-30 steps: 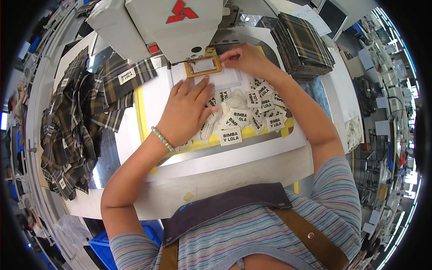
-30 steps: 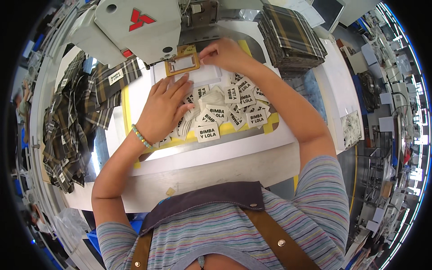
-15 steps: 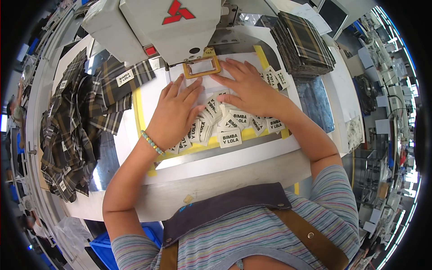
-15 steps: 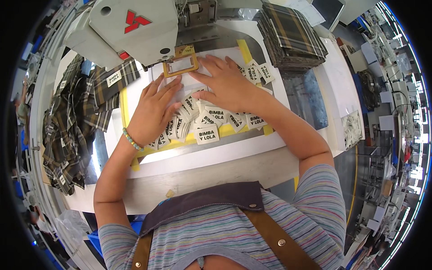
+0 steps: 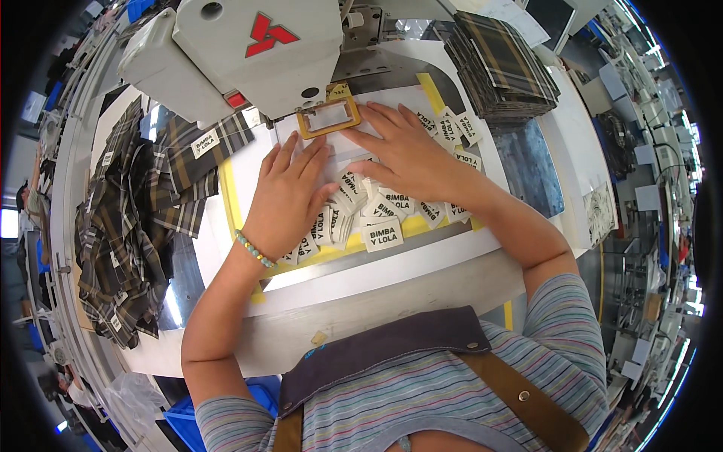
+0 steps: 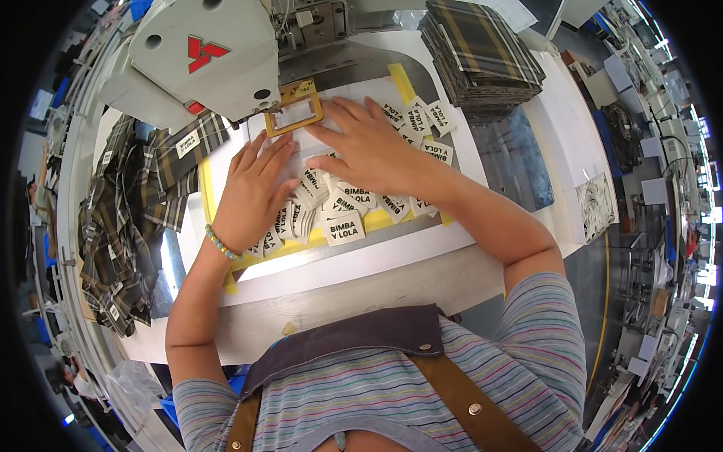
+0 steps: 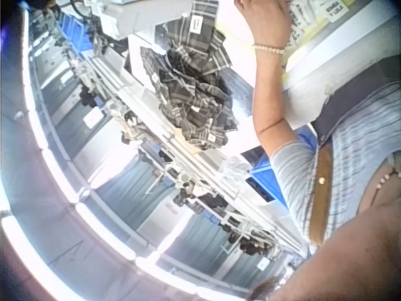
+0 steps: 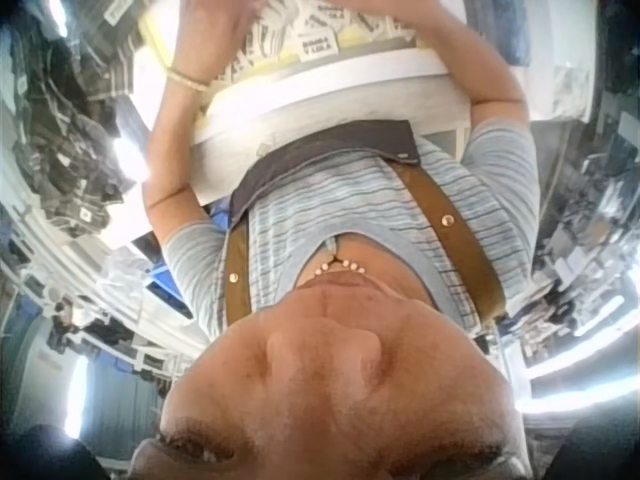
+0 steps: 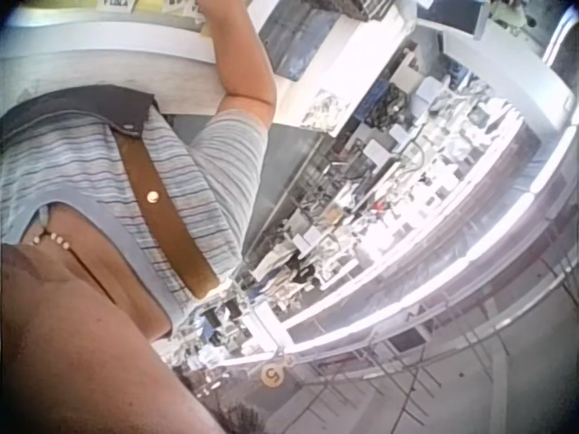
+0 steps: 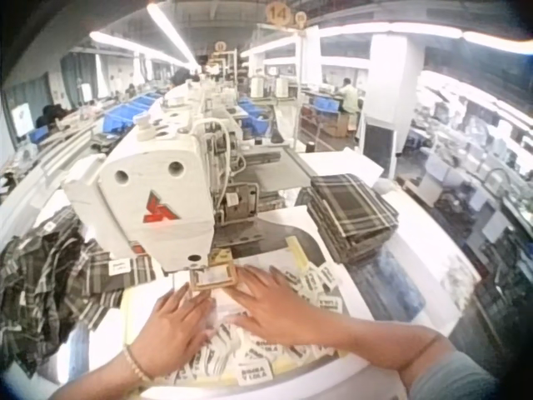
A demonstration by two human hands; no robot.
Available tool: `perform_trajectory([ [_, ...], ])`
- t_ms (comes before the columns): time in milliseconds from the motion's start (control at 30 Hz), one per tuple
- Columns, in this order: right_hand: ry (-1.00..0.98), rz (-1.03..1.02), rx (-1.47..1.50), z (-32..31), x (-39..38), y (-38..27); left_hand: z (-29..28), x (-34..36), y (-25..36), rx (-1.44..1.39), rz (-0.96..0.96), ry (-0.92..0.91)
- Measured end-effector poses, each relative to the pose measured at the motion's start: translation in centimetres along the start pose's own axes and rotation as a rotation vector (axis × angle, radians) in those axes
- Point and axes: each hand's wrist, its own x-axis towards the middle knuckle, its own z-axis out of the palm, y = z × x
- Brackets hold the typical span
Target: The person repeatedly picks up small rectangular fabric labels and plaid fabric pieces, aligns them under a sewing machine presser foot, and stitches them together. The finished items are moved to a stack on the left side of the table.
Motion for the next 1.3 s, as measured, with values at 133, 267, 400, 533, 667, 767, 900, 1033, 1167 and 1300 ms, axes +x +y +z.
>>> perform_trajectory([
  [133, -0.004, 0.01, -0.015, 0.3, -0.2, 0.3, 0.0, 0.0, 0.1, 0.009, -0.009, -0.012],
  [267, 0.005, 0.017, -0.027, 0.4, -0.2, 0.2, 0.5, 0.2, 0.2, -0.02, -0.026, -0.009],
  [400, -0.006, 0.026, -0.032, 0.4, -0.2, 0.0, 1.2, 0.7, 0.4, -0.06, -0.035, -0.011],
  [533, -0.001, 0.018, -0.027, 0.4, -0.1, 0.2, 1.6, 0.9, 0.0, -0.052, -0.041, -0.007],
  [667, -0.007, 0.022, -0.03, 0.5, -0.1, 0.1, 1.8, 0.9, -0.2, -0.063, -0.054, -0.009],
  [767, 0.059, -0.015, -0.046, 0.4, -0.3, 0.6, 1.7, 1.2, 0.1, -0.082, -0.066, -0.02],
  [900, -0.106, 0.048, -0.006, -5.7, -0.5, 1.5, 1.5, 1.2, 0.1, -0.09, -0.076, -0.03],
  [1033, 0.089, 0.286, -0.074, -12.5, -2.8, 2.9, 0.8, 0.4, 0.0, 0.035, -0.022, 0.013],
  [1167, 0.311, 0.37, -0.245, -14.9, -6.7, 5.9, -0.1, 0.8, 1.0, 0.017, 0.064, 0.017],
  [1300, 0.346, 0.329, -0.404, -13.5, -8.6, 8.7, 0.4, 1.2, 2.9, -0.163, 0.15, 0.031],
])
